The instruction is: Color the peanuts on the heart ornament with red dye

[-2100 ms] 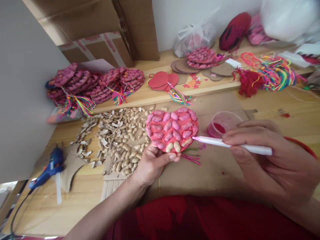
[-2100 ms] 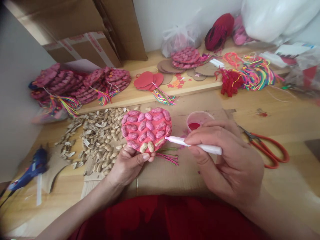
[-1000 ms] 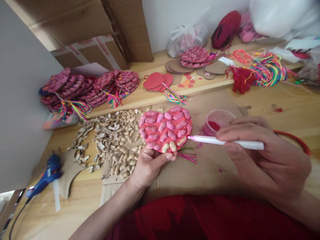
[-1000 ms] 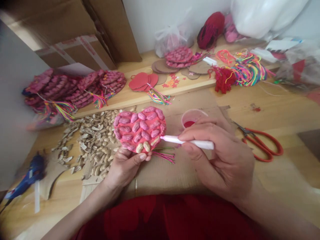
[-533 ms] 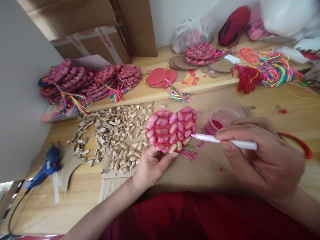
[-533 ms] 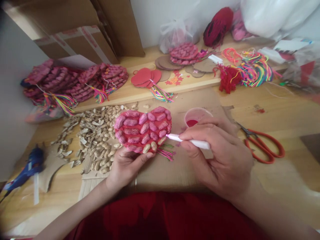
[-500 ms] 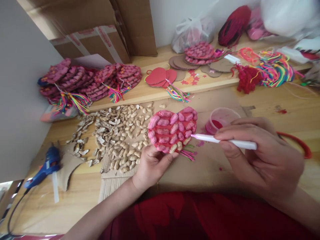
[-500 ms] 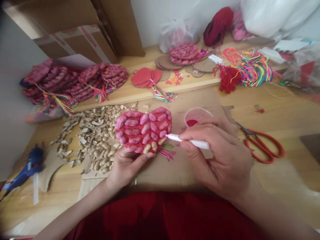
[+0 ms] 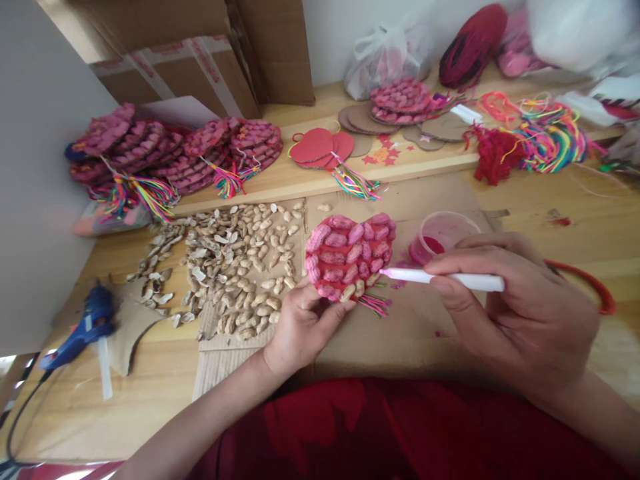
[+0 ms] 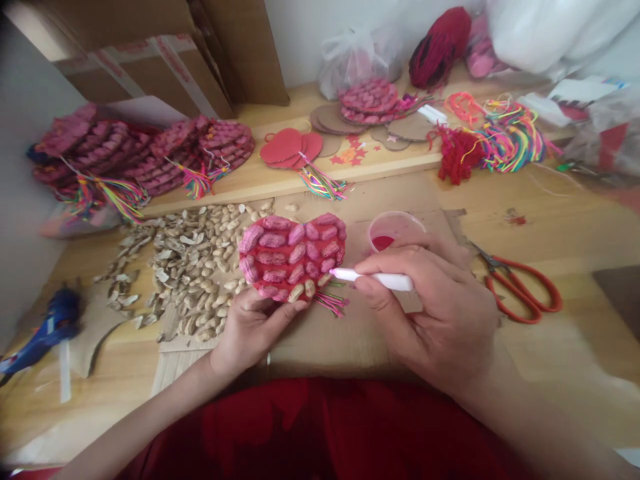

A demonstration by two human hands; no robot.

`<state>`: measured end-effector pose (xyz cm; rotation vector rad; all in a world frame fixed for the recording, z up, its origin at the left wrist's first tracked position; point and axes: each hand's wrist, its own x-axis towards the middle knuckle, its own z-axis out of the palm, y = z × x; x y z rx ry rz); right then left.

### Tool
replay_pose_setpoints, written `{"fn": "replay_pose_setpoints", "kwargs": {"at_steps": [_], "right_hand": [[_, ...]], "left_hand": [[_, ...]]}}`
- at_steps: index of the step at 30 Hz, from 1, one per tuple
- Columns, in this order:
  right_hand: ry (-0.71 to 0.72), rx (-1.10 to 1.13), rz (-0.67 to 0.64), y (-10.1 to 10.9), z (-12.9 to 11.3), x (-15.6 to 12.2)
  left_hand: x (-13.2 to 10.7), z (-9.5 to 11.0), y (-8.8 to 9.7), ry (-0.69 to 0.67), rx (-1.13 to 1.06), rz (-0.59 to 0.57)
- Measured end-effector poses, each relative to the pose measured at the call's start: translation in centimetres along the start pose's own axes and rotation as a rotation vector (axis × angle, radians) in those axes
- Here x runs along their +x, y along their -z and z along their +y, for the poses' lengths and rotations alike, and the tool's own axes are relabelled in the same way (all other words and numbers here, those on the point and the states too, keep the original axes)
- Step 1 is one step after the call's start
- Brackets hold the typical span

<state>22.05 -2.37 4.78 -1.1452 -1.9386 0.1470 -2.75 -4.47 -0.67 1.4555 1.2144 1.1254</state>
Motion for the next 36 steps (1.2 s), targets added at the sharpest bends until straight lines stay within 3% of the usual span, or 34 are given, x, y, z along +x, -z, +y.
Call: {"fn": "replay_pose_setpoints", "kwargs": {"at_steps": [17, 36], "right_hand": [[0.049, 0.08, -0.06, -0.37, -0.77, 0.35], [0.023, -0.023, -0.025, -0.11, 0.22, 0.13]], "left_hand": [[-0.07, -0.17, -0.14, 0.02, -0.026, 0.007], [0.11, -0.09, -0.12, 0.003, -0.032, 0.014]]}}
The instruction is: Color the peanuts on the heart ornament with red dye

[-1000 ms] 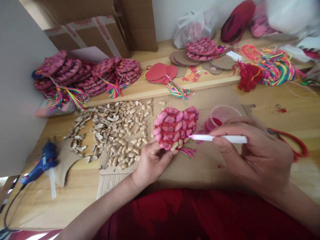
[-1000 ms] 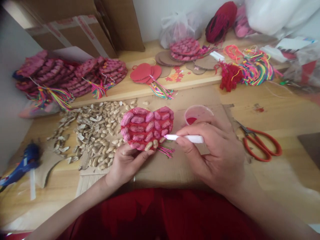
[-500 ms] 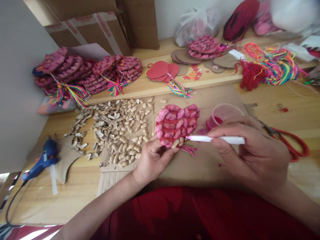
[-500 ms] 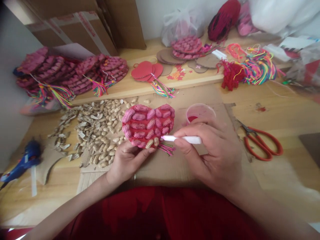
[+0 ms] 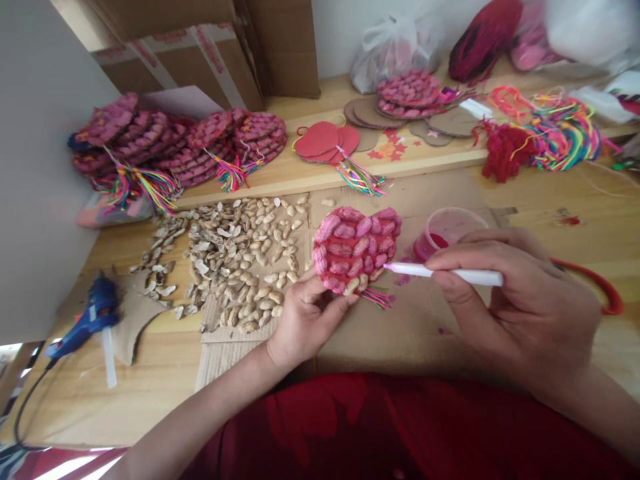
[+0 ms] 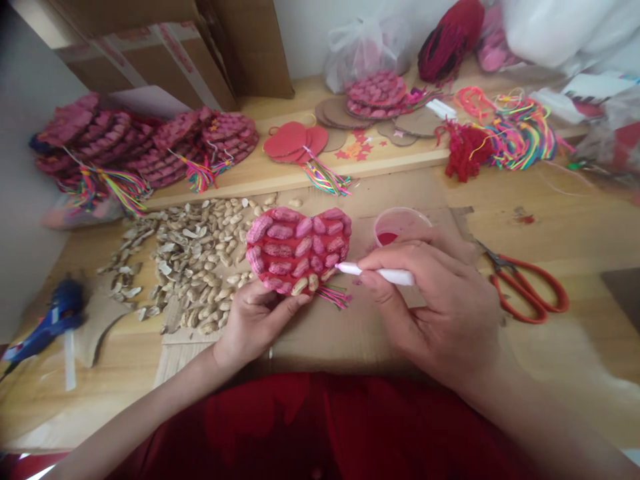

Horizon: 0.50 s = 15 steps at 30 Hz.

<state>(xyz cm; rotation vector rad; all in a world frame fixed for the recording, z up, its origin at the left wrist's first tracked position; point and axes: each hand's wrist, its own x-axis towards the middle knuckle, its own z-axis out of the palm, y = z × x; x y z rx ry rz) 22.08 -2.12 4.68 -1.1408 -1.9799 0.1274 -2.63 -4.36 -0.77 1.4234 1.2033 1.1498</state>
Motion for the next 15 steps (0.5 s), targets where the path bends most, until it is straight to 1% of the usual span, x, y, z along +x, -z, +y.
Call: {"fn": "replay_pose_setpoints", "kwargs": {"at_steps": [5, 8, 10, 13, 15], "right_hand": [[0.015, 0.06, -0.045, 0.13, -0.08, 0.05], [0.021, 0.017, -0.015, 0.13, -0.11, 0.07], [0.017, 0.027, -0.004, 0.2, -0.12, 0.07], [0.047, 0.112, -0.056, 0.33, -0.11, 0.11], [0.072, 0.124, -0.089, 0.33, -0.03, 0.18]], "left_hand": [[0.01, -0.03, 0.12, -0.007, 0.024, -0.011], [0.03, -0.01, 0.17, -0.008, 0.033, -0.009], [0.04, -0.07, 0.2, -0.003, 0.035, -0.02], [0.04, -0.22, 0.21, 0.009, 0.021, -0.029], [0.06, -0.28, 0.18, 0.016, -0.002, -0.019]]}}
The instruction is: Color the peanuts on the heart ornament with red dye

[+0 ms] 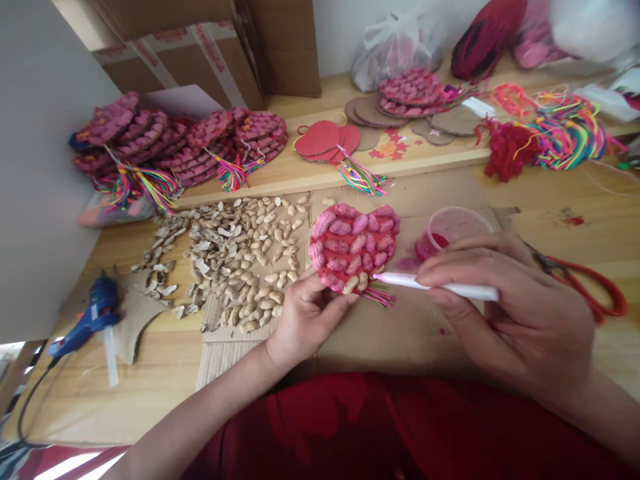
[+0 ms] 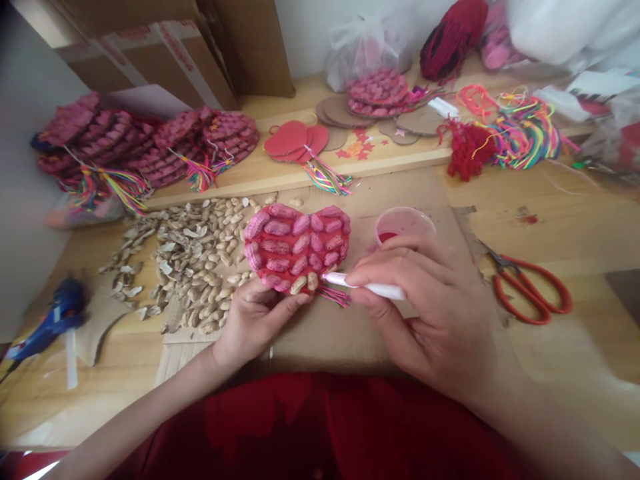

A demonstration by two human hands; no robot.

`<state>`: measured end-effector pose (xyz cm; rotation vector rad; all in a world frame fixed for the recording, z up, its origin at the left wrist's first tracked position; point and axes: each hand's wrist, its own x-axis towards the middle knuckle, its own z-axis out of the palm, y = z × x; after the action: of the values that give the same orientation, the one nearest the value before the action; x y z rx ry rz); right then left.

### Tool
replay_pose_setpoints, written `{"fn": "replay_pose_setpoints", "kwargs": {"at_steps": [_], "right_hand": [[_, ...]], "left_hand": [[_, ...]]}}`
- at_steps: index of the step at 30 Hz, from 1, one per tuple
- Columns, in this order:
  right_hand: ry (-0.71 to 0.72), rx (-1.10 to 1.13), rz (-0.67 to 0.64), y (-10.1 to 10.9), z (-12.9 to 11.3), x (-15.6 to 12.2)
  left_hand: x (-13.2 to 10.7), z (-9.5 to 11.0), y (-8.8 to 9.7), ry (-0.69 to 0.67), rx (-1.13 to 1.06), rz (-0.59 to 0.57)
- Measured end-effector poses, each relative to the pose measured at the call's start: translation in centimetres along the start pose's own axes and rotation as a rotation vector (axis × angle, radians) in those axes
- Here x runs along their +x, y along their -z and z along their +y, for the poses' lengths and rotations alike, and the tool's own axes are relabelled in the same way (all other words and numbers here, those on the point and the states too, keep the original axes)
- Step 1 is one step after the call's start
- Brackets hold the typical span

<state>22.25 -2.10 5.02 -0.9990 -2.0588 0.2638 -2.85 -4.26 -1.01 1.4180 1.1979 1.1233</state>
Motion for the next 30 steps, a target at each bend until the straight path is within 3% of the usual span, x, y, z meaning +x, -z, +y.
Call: {"fn": "replay_pose_setpoints", "kwargs": {"at_steps": [11, 18, 30], "right_hand": [[0.021, 0.031, -0.058, -0.2, -0.6, 0.4], [-0.014, -0.049, 0.008, -0.3, -0.3, 0.1], [-0.062, -0.062, 0.008, -0.3, -0.4, -0.1]], "left_hand": [[0.3, 0.0, -0.1, -0.057, -0.04, 0.006], [0.1, -0.4, 0.0, -0.077, 0.002, 0.002], [0.1, -0.2, -0.1, -0.109, -0.006, -0.01]]}}
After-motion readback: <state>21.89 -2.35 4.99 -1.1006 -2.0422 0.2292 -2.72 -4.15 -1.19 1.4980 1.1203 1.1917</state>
